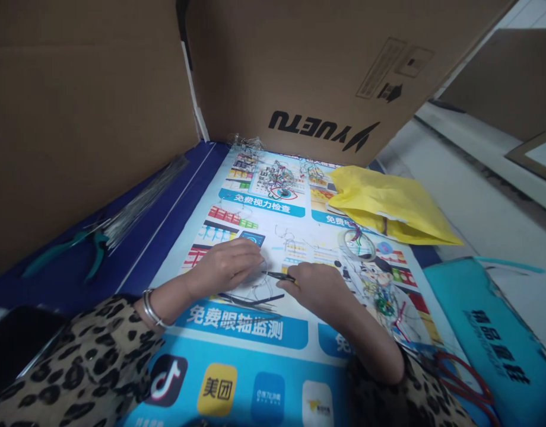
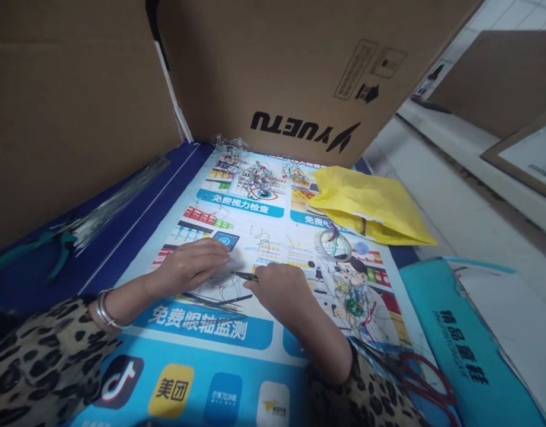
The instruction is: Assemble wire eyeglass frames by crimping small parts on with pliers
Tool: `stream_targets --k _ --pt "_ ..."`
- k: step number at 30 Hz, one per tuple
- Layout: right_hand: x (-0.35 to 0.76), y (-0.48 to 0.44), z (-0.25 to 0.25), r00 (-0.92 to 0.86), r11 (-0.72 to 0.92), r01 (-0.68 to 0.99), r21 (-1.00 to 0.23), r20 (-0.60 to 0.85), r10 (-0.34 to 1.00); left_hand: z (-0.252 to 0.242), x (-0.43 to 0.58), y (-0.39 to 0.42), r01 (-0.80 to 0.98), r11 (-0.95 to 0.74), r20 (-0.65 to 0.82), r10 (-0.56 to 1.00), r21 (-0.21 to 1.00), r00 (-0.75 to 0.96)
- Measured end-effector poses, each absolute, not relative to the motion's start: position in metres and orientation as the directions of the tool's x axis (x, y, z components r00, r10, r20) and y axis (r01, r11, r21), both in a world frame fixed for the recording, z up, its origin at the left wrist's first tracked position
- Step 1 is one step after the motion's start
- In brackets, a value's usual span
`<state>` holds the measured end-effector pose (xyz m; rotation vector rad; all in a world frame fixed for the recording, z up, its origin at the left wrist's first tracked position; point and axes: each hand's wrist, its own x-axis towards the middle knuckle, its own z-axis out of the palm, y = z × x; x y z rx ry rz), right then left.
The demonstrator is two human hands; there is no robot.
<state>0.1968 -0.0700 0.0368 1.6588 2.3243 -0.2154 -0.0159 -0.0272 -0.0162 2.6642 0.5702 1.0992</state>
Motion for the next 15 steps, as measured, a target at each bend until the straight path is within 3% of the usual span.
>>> stream_targets --k 15 --pt "0.1980 -0.0728 0.0300 -0.337 0.354 0.934 0.048 -0.210 0.918 -0.0118 -0.0172 -0.0273 0.322 -0.931 0.559 0.361 0.171 0.746"
